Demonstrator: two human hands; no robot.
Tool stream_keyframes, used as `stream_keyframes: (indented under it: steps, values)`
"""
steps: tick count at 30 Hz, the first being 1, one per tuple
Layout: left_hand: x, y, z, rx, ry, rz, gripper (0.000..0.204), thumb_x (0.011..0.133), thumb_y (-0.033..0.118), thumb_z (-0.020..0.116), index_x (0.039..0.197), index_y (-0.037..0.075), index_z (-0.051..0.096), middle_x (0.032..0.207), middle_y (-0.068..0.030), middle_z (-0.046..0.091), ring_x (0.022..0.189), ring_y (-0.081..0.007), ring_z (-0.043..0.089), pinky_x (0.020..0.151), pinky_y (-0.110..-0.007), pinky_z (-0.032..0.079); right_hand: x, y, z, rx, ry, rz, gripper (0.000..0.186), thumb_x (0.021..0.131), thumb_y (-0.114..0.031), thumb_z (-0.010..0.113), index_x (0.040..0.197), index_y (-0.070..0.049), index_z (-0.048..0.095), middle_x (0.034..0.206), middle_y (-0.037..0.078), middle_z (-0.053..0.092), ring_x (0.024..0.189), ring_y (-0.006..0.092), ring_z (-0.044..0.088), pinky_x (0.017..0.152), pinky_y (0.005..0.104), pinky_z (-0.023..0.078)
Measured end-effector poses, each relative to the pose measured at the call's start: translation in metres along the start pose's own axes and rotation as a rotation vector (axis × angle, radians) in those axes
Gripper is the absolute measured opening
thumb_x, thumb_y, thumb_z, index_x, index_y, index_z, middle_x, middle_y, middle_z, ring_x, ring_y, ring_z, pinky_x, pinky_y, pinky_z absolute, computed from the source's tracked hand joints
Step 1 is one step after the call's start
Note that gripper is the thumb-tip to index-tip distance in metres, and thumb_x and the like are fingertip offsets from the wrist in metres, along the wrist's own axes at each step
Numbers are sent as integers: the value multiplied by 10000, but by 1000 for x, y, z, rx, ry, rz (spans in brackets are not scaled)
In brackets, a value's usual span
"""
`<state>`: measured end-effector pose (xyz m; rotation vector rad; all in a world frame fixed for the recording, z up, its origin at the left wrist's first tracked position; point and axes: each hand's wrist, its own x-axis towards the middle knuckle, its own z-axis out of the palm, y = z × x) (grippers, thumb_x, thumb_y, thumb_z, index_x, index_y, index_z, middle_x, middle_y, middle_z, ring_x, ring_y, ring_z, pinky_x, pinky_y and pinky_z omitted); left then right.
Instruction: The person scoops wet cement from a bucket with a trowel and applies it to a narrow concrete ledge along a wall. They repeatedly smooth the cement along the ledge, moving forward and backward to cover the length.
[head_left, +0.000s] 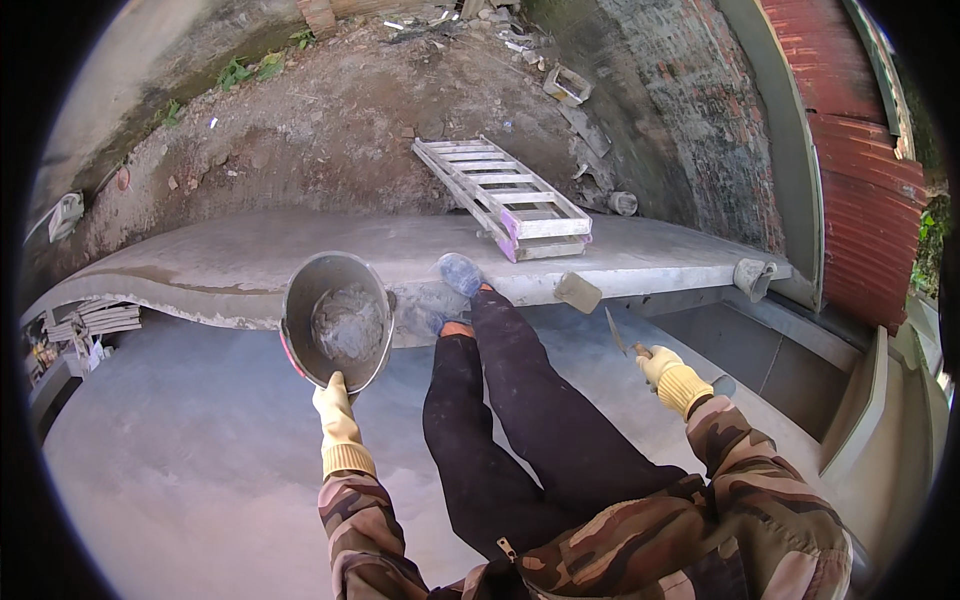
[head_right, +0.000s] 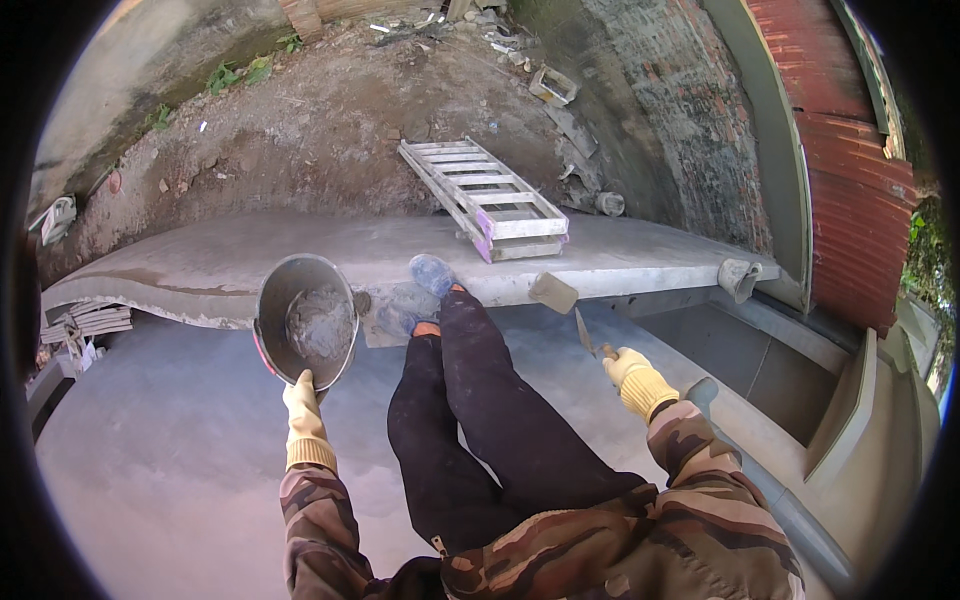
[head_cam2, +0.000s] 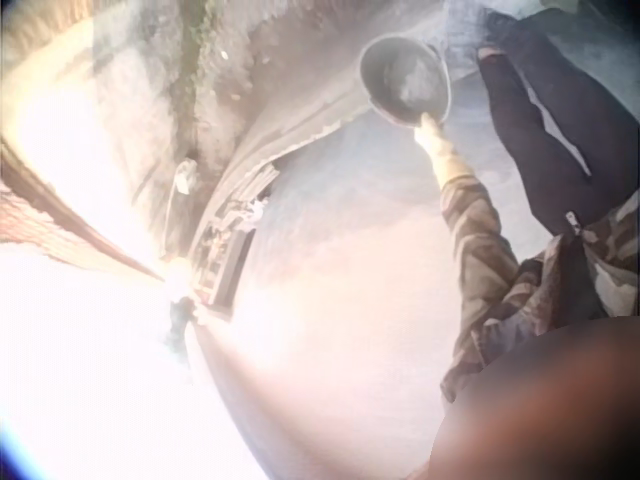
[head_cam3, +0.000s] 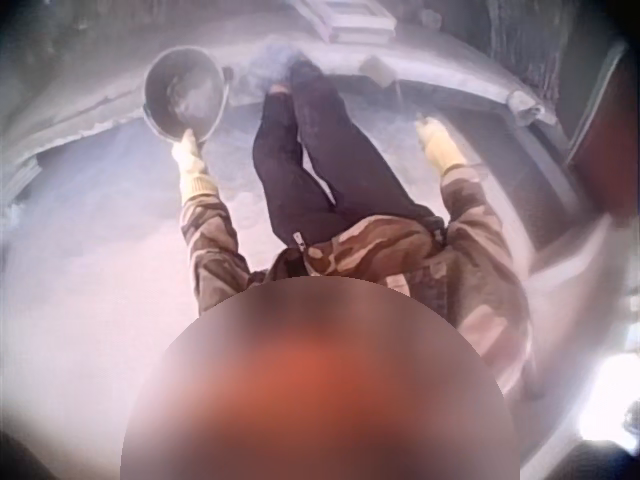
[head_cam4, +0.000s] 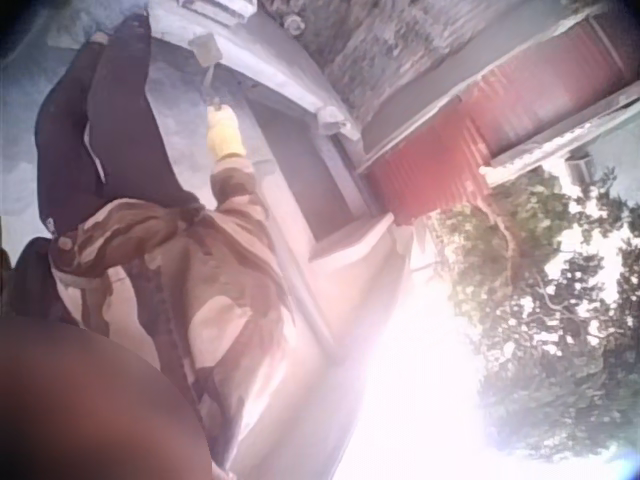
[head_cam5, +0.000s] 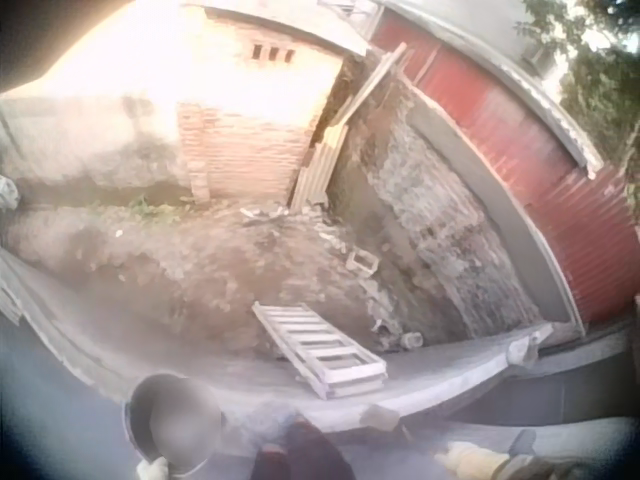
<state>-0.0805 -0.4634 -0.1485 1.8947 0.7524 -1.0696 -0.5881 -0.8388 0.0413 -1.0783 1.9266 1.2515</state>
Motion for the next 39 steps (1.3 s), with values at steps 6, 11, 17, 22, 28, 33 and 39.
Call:
stream_keyframes:
  steps: [6, 11, 17, 22, 28, 33, 39]
  values:
    - [-22, 23, 8, 47, 1, -27, 451, 1098, 104, 627, 1547, 77, 591, 1414, -97, 698, 1144, -260, 741, 900, -413, 671, 0, 35, 20, 123, -9, 52, 493, 1081, -414, 627, 1331, 2, 709, 1072, 192, 790, 858, 325, 790, 788, 453, 611]
    - [-22, 18, 26, 71, 6, -75, 380, 1087, 156, 653, 1463, 115, 619, 1261, -68, 736, 996, -215, 742, 832, -407, 666, 48, 52, 28, 222, -49, 65, 535, 1083, -465, 605, 1281, 9, 756, 1165, 241, 790, 1005, 391, 793, 905, 485, 603]
    - [-11, 7, 77, 133, 65, -103, 240, 1083, 186, 665, 1286, 59, 669, 1112, -79, 737, 915, -230, 716, 851, -423, 647, 155, 22, 51, 120, 25, -12, 526, 1082, -476, 595, 1323, -39, 761, 1330, 256, 746, 1270, 426, 705, 1062, 518, 559]
    - [-17, 24, 129, 214, -6, -63, 364, 1102, 172, 627, 1463, 131, 608, 1296, -53, 727, 1036, -225, 743, 884, -433, 642, 244, -4, 68, 190, -119, -67, 493, 1059, -450, 667, 1421, -120, 728, 1287, 187, 757, 1186, 374, 720, 1040, 513, 552]
    - [-23, 53, 210, 349, -49, 37, 442, 1103, 116, 619, 1543, 130, 573, 1427, -82, 694, 1181, -273, 737, 972, -492, 640, 316, 14, 29, 258, -306, -112, 462, 1046, -424, 719, 1434, -172, 734, 1130, 81, 784, 1009, 253, 735, 965, 474, 559]
    - [-39, 62, 265, 350, -56, 120, 437, 1094, 105, 633, 1529, 98, 585, 1401, -117, 705, 1163, -287, 748, 946, -478, 667, 347, 46, -21, 173, -242, -79, 576, 1044, -573, 697, 1476, -192, 710, 1412, 158, 746, 1289, 399, 712, 1102, 580, 532]
    - [-52, 68, 316, 373, -125, 161, 443, 1086, 127, 656, 1522, 87, 589, 1417, -103, 702, 1163, -281, 750, 932, -462, 674, 395, 94, -36, 273, -230, -64, 701, 967, -604, 797, 1472, -127, 709, 1429, 177, 739, 1304, 387, 712, 1111, 560, 538]
